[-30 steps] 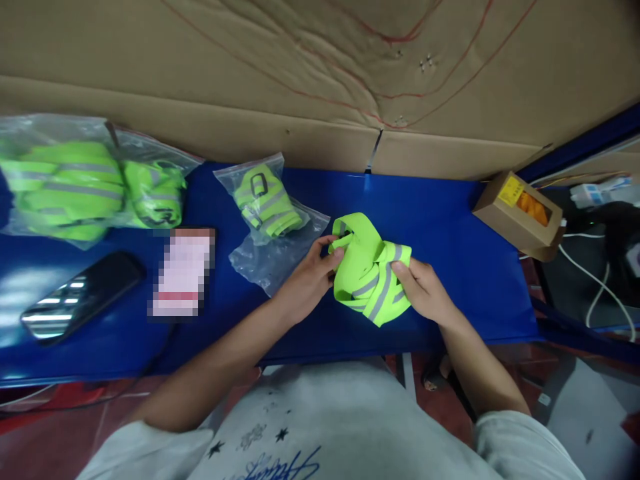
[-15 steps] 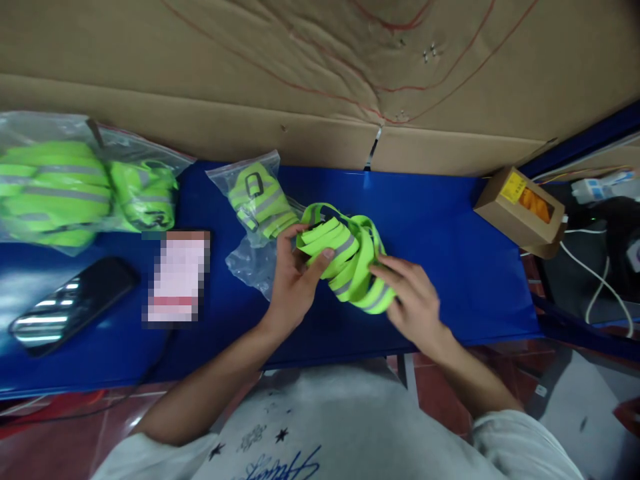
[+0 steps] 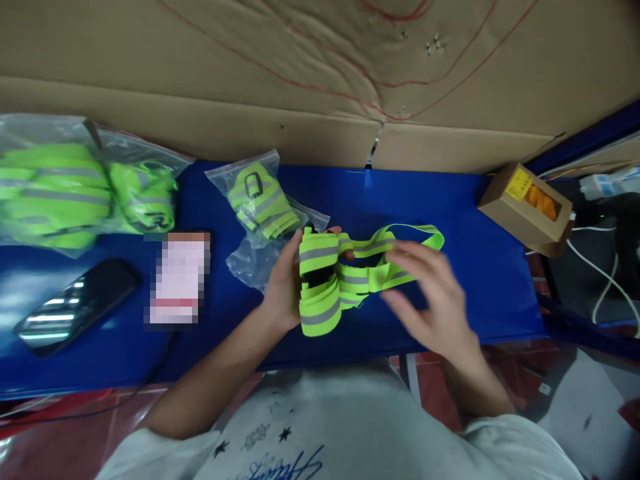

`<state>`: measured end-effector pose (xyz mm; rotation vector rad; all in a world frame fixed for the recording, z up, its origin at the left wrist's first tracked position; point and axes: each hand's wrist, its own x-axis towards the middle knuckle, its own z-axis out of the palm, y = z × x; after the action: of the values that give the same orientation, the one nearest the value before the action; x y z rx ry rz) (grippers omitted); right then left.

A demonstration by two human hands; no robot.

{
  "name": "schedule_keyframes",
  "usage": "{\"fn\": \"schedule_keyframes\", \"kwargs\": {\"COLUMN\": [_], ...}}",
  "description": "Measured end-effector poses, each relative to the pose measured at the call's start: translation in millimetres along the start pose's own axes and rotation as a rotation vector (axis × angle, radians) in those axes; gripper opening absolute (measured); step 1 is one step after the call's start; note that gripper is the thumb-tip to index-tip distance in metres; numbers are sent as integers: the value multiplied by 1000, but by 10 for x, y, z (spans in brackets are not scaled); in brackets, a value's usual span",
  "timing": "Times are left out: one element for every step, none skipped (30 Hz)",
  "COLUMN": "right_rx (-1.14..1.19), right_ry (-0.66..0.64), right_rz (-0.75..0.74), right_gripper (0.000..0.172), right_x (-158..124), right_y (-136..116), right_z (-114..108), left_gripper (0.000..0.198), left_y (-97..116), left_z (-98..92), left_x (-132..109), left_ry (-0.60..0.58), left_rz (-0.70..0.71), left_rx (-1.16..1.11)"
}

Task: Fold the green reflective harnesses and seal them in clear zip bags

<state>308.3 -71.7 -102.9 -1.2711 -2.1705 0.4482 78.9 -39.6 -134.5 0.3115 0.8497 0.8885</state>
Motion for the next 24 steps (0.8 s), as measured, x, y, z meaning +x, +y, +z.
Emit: {"fn": "schedule_keyframes", "kwargs": {"right_rx": [-1, -2, -2, 13, 36, 59, 73, 79, 78, 73, 77, 100, 147, 215, 301, 402, 506, 599, 673, 725, 762, 788, 802, 791], "right_ry": [-68, -94, -112, -114, -106, -96, -86, -83, -91, -108, -134, -170, -209, -239, -257, -262, -249, -213, -164, -111, -63, -25, -4, -2], "right_rz": [-59, -81, -79, -50, -6, 44, 93, 134, 166, 192, 211, 228, 242, 252, 263, 274, 286, 300, 314, 321, 317, 301, 280, 255], "right_gripper": [62, 66, 64, 57, 48, 39, 33, 31, 33, 37, 40, 41, 41, 41, 40, 38, 36, 33, 28, 24, 22, 23, 25, 30], "right_x": [28, 57, 82, 101, 114, 121, 123, 121, 117, 112, 107, 103, 98, 93, 84, 72, 55, 33, 9, -17, -39, -56, -63, -59], "right_y": [-79, -121, -131, -116, -86, -50, -14, 18, 40, 54, 59, 57, 49, 38, 25, 13, 2, -7, -14, -21, -28, -36, -47, -58], "right_z": [100, 198, 284, 351, 393, 411, 409, 391, 365, 335, 304, 273, 239, 201, 154, 101, 42, -18, -72, -116, -147, -163, -168, -166], "left_gripper": [72, 74, 75, 76, 76, 77, 77, 77, 77, 77, 78, 78, 79, 79, 78, 76, 74, 72, 69, 64, 57, 52, 51, 55], "left_y": [-33, -68, -101, -132, -156, -174, -185, -189, -186, -179, -171, -163, -157, -157, -161, -172, -188, -207, -228, -248, -263, -273, -277, -275], "left_z": [19, 29, 32, 28, 18, 5, -10, -25, -40, -54, -68, -83, -100, -121, -145, -172, -200, -226, -248, -263, -269, -265, -253, -233], "left_x": [4, 8, 10, 9, 5, -2, -12, -23, -32, -39, -41, -35, -24, -7, 12, 29, 39, 37, 18, -20, -76, -149, -232, -320], "left_ry": [-13, -19, -19, -17, -19, -29, -46, -67, -88, -104, -111, -108, -94, -71, -41, -6, 29, 64, 99, 126, 140, 132, 96, 25], "left_rz": [3, 1, -12, -33, -59, -82, -102, -116, -123, -130, -138, -146, -157, -168, -176, -172, -150, -100, -10, 114, 264, 422, 579, 729], "left_rx": [18, 25, 19, 3, -20, -48, -76, -105, -130, -147, -153, -147, -122, -78, -23, 33, 88, 146, 219, 316, 446, 609, 786, 964]}}
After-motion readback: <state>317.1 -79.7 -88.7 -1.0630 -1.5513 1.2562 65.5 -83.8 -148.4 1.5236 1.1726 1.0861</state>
